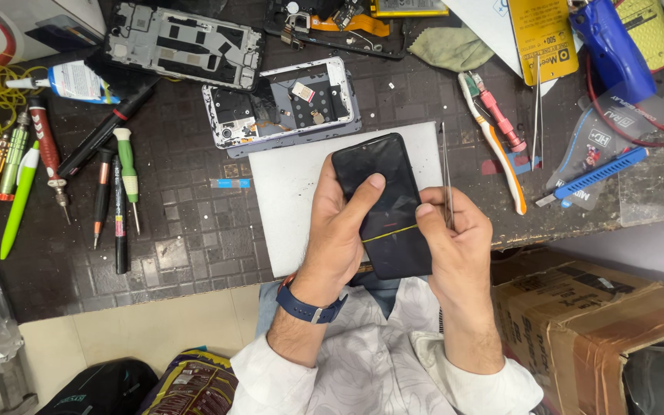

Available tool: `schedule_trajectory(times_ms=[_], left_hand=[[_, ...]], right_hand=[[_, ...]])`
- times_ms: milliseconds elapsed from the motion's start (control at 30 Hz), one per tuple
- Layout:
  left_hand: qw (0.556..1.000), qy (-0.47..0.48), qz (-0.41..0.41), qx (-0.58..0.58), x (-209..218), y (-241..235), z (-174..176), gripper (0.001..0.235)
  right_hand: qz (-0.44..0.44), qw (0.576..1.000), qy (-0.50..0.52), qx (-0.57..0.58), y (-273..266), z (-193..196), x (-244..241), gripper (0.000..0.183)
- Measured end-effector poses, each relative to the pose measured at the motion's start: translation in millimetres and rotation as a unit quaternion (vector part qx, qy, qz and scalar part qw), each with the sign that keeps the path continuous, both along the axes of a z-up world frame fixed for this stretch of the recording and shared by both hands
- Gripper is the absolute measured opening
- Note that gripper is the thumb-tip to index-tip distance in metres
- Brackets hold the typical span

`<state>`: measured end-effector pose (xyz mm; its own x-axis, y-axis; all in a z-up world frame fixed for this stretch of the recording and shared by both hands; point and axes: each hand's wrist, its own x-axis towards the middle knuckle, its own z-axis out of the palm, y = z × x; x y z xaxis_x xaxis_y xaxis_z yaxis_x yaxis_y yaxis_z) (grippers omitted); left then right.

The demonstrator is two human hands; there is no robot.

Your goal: The person cleans the internal components of a disassembled smartphone with a toothbrush, then uses tweezers to adjust small parts and connectors. The person secures the phone with a rubber band and continues to manipulate internal components with tweezers.

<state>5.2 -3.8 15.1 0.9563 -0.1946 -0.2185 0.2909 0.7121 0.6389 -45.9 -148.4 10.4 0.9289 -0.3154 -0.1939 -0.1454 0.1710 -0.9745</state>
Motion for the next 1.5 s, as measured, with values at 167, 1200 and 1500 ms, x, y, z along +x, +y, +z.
schedule_trajectory(times_ms=[167,1200,1500], left_hand=[[0.999,-0.009,-0.013,-0.028,0,2,-2,0.038],[0.998,-0.043,-0.032,-0.021,-3,0,-7,0.031],[1.000,-0.014,-0.011,0.000,-3,-2,-8,0.033]], right_hand=[[-0.009,1.000,-0.016,0.019,3,1,6,0.014],[0.012,0.994,-0.009,0.107,-2,8,5,0.013],[0.026,0.994,-0.009,0.101,-1,7,5,0.013]])
